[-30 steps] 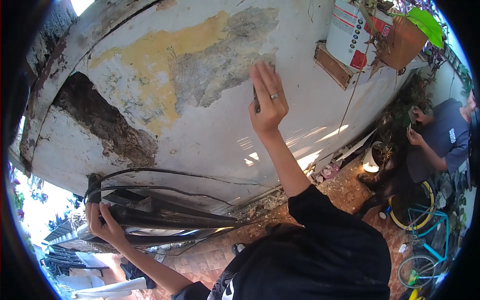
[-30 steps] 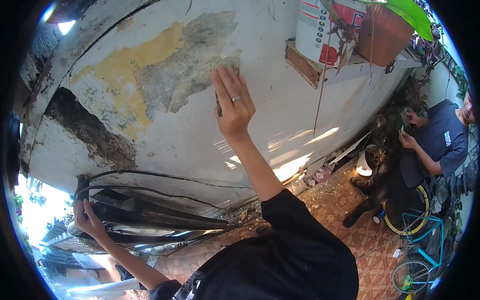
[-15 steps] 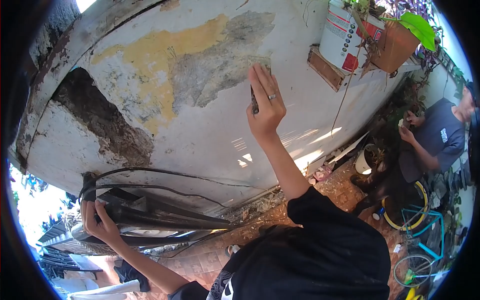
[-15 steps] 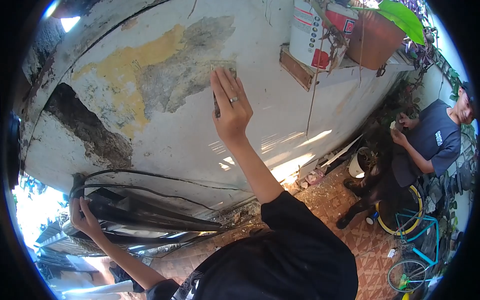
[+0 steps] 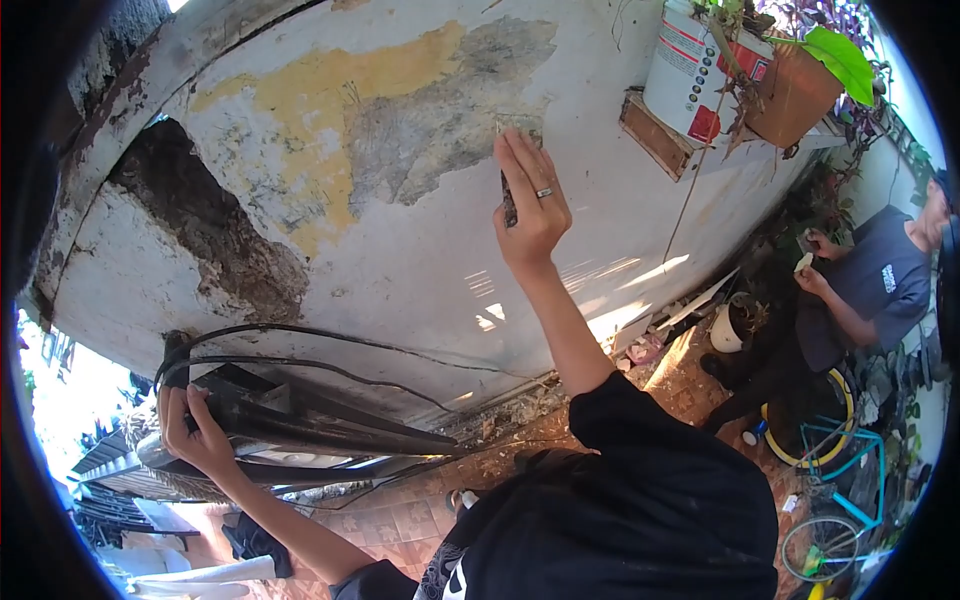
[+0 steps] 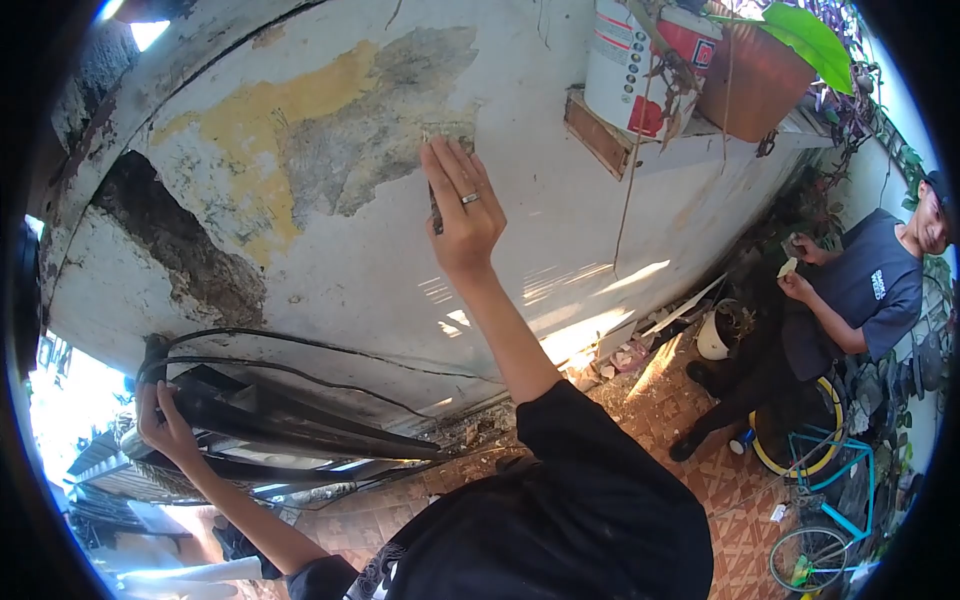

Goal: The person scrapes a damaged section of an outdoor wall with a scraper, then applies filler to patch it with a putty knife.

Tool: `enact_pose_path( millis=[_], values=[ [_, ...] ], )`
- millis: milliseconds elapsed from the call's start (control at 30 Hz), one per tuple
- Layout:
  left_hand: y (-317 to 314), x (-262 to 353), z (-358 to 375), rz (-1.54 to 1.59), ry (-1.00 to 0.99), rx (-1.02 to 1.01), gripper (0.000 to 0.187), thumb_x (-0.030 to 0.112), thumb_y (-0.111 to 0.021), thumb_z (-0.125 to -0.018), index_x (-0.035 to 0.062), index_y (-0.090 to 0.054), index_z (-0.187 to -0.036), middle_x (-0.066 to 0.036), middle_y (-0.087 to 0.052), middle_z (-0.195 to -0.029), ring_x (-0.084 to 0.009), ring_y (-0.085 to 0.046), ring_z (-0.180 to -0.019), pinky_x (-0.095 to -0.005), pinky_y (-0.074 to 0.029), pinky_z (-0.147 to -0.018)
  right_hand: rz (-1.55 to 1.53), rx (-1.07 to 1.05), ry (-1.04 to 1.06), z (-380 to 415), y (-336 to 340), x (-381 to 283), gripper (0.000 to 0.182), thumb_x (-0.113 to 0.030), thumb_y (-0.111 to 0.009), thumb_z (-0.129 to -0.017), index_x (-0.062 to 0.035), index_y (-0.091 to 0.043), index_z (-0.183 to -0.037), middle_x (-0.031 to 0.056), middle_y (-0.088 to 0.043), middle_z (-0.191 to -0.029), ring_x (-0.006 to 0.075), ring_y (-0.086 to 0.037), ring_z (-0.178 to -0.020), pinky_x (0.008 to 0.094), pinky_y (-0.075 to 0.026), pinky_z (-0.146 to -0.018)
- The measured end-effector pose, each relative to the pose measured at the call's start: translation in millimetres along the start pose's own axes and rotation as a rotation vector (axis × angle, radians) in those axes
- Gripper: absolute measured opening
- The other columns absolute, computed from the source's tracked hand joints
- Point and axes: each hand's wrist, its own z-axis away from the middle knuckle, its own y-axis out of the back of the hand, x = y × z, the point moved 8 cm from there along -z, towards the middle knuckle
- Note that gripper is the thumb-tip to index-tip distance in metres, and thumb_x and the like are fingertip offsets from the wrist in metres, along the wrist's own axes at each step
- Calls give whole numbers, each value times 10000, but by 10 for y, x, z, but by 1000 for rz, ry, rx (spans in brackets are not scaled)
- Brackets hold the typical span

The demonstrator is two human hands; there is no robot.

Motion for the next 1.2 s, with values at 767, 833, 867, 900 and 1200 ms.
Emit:
enact_pose_path(
  millis=[767,833,867,900,1200],
  values=[
    [-16,-55,8,14,7,-7,242,55,-542,-881,-84,-539,-682,-133,-503,-631,-258,-470,-596,-371,-376,-585,-34,-54,268,-114,10,217,258,-51,-614,-800,-105,-718,-1030,22,-689,-1101,199,-654,-1028,359,-519,-892],
    [-15,-39,4,6,-17,-29,236,51,-546,-880,-83,-533,-685,-132,-489,-626,-257,-464,-596,-373,-374,-585,-63,-14,207,-84,-34,233,295,-3,-603,-786,-89,-705,-1050,41,-681,-1119,219,-649,-1043,379,-514,-900],
    [-12,-38,-8,0,-16,-19,236,51,-546,-880,-83,-533,-685,-132,-489,-626,-257,-464,-596,-373,-374,-585,-72,-9,211,-92,-51,211,295,-3,-603,-786,-89,-705,-1050,41,-681,-1119,219,-649,-1043,379,-514,-900],
    [-17,-23,-8,4,-25,-24,234,47,-547,-881,-82,-530,-686,-130,-481,-624,-256,-462,-596,-372,-372,-585,-66,-4,183,-85,-48,201,321,16,-594,-772,-85,-701,-1057,50,-679,-1124,226,-645,-1050,387,-511,-905],
    [-22,14,-18,10,-33,-54,229,43,-558,-881,-81,-521,-692,-126,-490,-634,-248,-469,-591,-354,-372,-573,-33,-70,162,-164,48,105,464,87,-575,-679,-77,-681,-1100,71,-661,-1156,249,-623,-1090,412,-495,-932]
  ],
)
